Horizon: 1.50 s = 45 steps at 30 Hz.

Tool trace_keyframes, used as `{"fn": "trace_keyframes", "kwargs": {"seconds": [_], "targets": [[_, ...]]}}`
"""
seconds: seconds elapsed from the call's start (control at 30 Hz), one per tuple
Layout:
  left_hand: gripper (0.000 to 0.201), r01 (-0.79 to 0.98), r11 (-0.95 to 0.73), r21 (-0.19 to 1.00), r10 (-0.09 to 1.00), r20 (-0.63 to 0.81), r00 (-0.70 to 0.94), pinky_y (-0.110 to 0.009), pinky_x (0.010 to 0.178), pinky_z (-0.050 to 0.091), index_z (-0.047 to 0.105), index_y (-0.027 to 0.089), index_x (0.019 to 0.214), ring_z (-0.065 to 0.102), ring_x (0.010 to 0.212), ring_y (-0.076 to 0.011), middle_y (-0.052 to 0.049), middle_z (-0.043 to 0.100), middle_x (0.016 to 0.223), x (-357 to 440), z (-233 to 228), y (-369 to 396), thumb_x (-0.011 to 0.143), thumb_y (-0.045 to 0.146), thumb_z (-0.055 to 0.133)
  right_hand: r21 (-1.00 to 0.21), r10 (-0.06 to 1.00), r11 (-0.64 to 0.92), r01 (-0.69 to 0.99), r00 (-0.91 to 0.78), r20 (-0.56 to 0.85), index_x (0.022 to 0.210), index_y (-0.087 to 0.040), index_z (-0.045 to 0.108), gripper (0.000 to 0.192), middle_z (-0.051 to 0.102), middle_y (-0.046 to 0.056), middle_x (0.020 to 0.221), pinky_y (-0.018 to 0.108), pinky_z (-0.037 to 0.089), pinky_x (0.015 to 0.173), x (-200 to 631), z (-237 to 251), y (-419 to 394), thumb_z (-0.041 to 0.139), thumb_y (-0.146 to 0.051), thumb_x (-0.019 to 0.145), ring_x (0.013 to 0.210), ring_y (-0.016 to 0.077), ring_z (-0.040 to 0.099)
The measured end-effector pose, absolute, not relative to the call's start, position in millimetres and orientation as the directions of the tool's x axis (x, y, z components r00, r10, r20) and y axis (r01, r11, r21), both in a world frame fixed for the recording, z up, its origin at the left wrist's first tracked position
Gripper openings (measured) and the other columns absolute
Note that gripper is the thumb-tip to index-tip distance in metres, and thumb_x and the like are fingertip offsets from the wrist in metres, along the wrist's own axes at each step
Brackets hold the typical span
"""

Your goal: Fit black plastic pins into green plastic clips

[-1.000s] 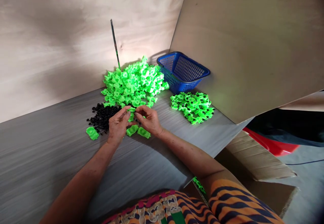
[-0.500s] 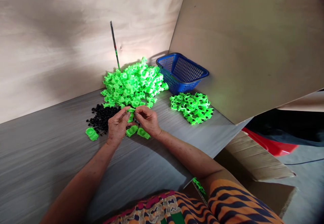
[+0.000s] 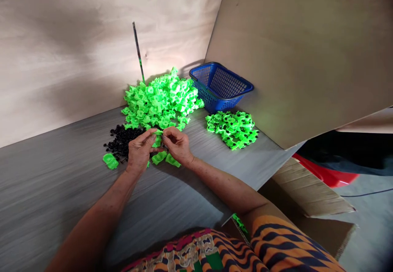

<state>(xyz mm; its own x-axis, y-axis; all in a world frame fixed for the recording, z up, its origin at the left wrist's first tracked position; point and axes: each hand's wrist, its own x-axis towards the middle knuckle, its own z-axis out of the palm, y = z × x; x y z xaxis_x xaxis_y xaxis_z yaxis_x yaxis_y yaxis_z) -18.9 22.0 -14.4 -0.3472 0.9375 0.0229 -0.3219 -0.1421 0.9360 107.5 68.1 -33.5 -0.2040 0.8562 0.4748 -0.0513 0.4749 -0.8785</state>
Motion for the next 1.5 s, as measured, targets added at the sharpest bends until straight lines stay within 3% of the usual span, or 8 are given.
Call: {"fn": "trace_keyframes", "kwargs": {"seconds": [0.17,0.3,0.43,0.6,0.87,1.27,1.4,1.5], "targets": [[0.046,-0.376,-0.051,0.925,0.963,-0.054,-0.264,-0.038,0.068,0.067,0.075,0.017,0.11,0.072,0.071,-0.0179,-0.001,0.07,0.078,-29,-7,25,0.073,0.043,0.083,-0.877,0.782,0.464,0.127,-0.524,0.338,0.074,-0.019,0.057,0.017,0.056,-0.003,0.069,0.023,0.039,0.061,135,-14,87,0.061,-0.03,0.087,0.063,0.0105,0.049],[0.044,-0.413,0.035,0.91,0.942,-0.167,-0.291,-0.037,0.075,0.066,0.067,0.017,0.122,0.077,0.081,-0.0212,-0.005,0.075,0.089,-39,-6,29,0.08,0.025,0.071,-0.544,0.649,0.672,0.502,-0.753,0.107,0.072,-0.016,0.067,0.014,0.066,0.002,0.073,0.024,0.039,0.067,152,1,94,0.058,-0.01,0.082,0.072,0.0134,0.058],[0.053,-0.426,0.08,0.901,0.948,-0.201,-0.247,-0.038,0.081,0.065,0.063,0.016,0.128,0.078,0.08,-0.0207,-0.002,0.074,0.081,-38,-10,30,0.075,0.014,0.068,-0.165,0.716,0.647,0.745,-0.667,-0.207,0.094,-0.013,0.078,0.022,0.077,0.016,0.095,0.028,0.044,0.069,147,10,85,0.056,-0.015,0.09,0.088,0.0232,0.07],[0.058,-0.449,0.104,0.888,0.948,-0.225,-0.225,-0.04,0.08,0.066,0.059,0.013,0.133,0.078,0.077,-0.0221,0.0,0.071,0.075,-33,-11,28,0.076,0.013,0.069,-0.032,0.772,0.589,0.807,-0.575,-0.271,0.115,-0.013,0.076,0.034,0.077,0.02,0.11,0.031,0.052,0.081,140,17,77,0.049,-0.018,0.095,0.106,0.0282,0.072],[0.07,-0.443,0.147,0.884,0.942,-0.262,-0.211,-0.029,0.057,0.062,0.051,0.012,0.145,0.078,0.071,-0.024,0.0,0.07,0.073,-30,-5,25,0.077,0.011,0.07,-0.045,0.802,0.552,0.832,-0.545,-0.245,0.118,-0.014,0.071,0.033,0.076,0.021,0.111,0.035,0.056,0.084,132,7,69,0.045,-0.025,0.1,0.109,0.031,0.073],[0.069,-0.405,-0.026,0.914,0.952,-0.102,-0.289,-0.041,0.075,0.065,0.066,0.013,0.126,0.074,0.069,-0.0202,0.003,0.068,0.069,-36,-22,31,0.062,0.025,0.085,-0.058,0.813,0.541,0.839,-0.539,-0.22,0.12,-0.013,0.069,0.033,0.072,0.02,0.116,0.034,0.054,0.086,129,-4,72,0.044,-0.017,0.099,0.11,0.0287,0.071],[0.064,-0.36,-0.065,0.931,0.939,-0.064,-0.336,-0.041,0.08,0.065,0.07,0.014,0.12,0.068,0.064,-0.0132,0.004,0.069,0.07,-34,-21,31,0.06,0.029,0.086,-0.224,0.863,0.485,0.845,-0.505,-0.035,0.113,-0.014,0.069,0.032,0.071,0.016,0.11,0.032,0.05,0.08,135,3,75,0.043,-0.014,0.095,0.098,0.0247,0.068],[0.062,-0.356,-0.054,0.933,0.94,-0.073,-0.334,-0.042,0.082,0.064,0.071,0.015,0.12,0.068,0.065,-0.0137,0.004,0.069,0.07,-30,-19,29,0.061,0.032,0.084,-0.457,0.8,0.593,0.663,-0.55,0.241,0.1,-0.016,0.069,0.028,0.068,0.009,0.097,0.028,0.045,0.076,137,-2,75,0.044,-0.009,0.09,0.085,0.018,0.061]]}}
